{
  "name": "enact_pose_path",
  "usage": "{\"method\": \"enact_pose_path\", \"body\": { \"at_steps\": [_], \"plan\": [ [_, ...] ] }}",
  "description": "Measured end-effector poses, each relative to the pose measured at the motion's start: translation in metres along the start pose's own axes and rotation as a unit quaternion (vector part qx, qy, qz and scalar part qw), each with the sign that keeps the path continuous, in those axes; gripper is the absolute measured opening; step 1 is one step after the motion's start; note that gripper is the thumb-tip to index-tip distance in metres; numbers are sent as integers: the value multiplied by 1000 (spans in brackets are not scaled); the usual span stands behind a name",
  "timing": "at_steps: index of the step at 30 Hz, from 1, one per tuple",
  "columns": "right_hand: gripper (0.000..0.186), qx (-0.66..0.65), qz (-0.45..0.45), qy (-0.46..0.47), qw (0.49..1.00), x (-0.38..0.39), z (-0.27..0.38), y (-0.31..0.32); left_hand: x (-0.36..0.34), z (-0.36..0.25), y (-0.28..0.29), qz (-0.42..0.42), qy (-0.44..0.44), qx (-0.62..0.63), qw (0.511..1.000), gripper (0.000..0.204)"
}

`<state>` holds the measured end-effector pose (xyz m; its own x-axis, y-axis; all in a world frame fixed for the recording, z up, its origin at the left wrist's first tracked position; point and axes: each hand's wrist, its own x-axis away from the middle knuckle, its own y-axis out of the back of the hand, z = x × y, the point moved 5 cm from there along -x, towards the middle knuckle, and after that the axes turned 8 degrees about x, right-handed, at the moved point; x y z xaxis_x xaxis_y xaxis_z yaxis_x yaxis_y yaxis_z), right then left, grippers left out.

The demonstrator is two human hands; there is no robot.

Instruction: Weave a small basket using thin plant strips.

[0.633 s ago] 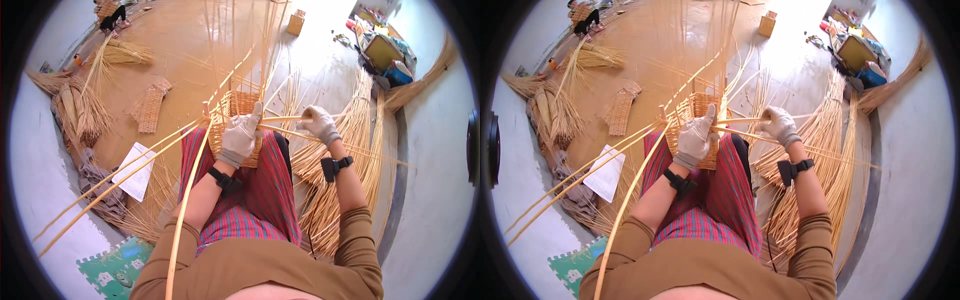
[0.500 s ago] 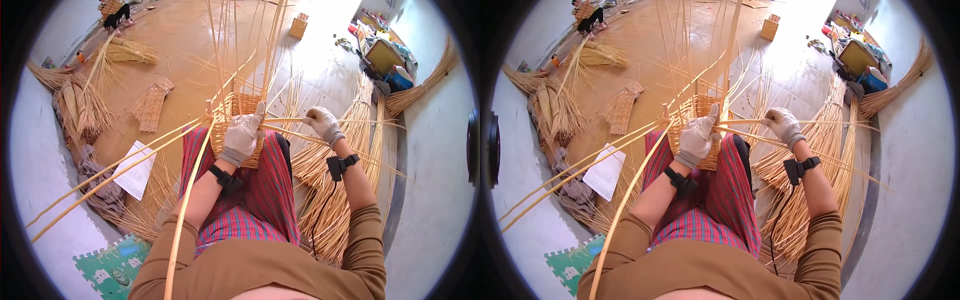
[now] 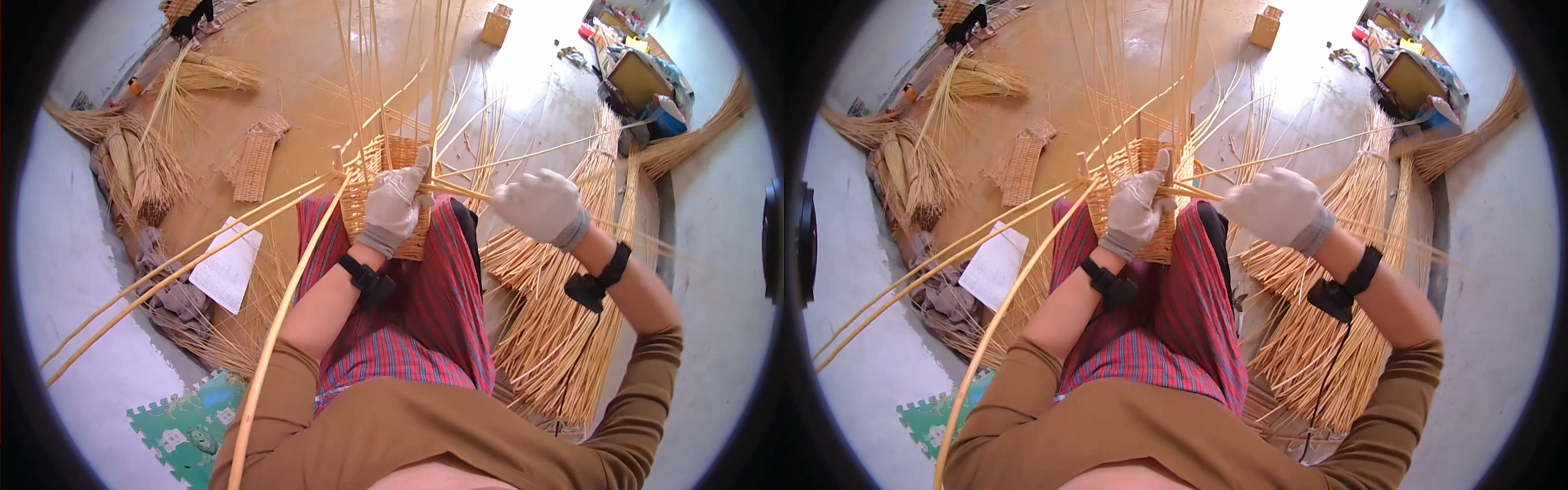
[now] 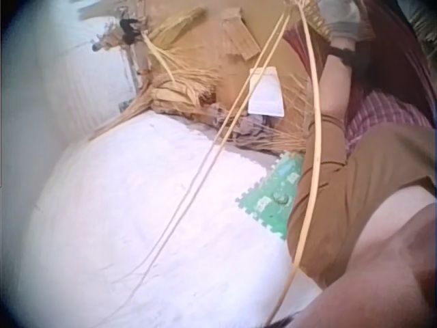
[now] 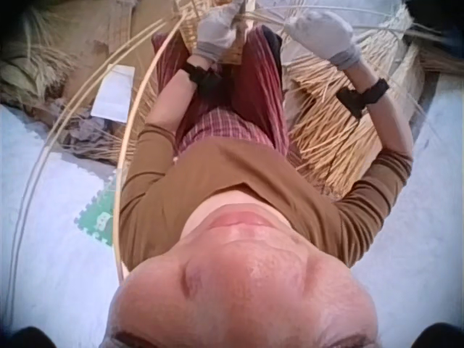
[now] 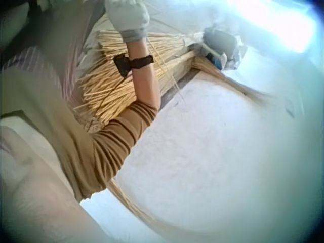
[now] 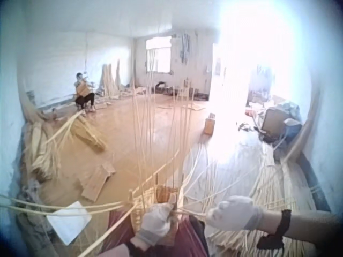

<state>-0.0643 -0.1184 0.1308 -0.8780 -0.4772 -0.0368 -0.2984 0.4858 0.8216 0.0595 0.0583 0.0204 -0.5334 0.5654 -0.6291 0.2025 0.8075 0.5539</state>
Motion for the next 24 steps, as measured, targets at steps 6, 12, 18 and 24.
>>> {"method": "enact_pose_path", "body": {
  "at_steps": [6,12,18,24],
  "plan": [
    [12,-149,-352,219,898,-107,43,61,17,27,-17,8,11,100,995,58],
    [33,-497,-331,-374,709,-86,14,-27,24,42,-12,-242,156,507,813,34],
    [68,-520,35,-402,753,-74,30,-95,12,22,-6,-285,270,553,735,19],
    [56,-468,52,-482,739,-83,32,-82,-31,2,14,-294,255,298,872,16]
  ]
}}
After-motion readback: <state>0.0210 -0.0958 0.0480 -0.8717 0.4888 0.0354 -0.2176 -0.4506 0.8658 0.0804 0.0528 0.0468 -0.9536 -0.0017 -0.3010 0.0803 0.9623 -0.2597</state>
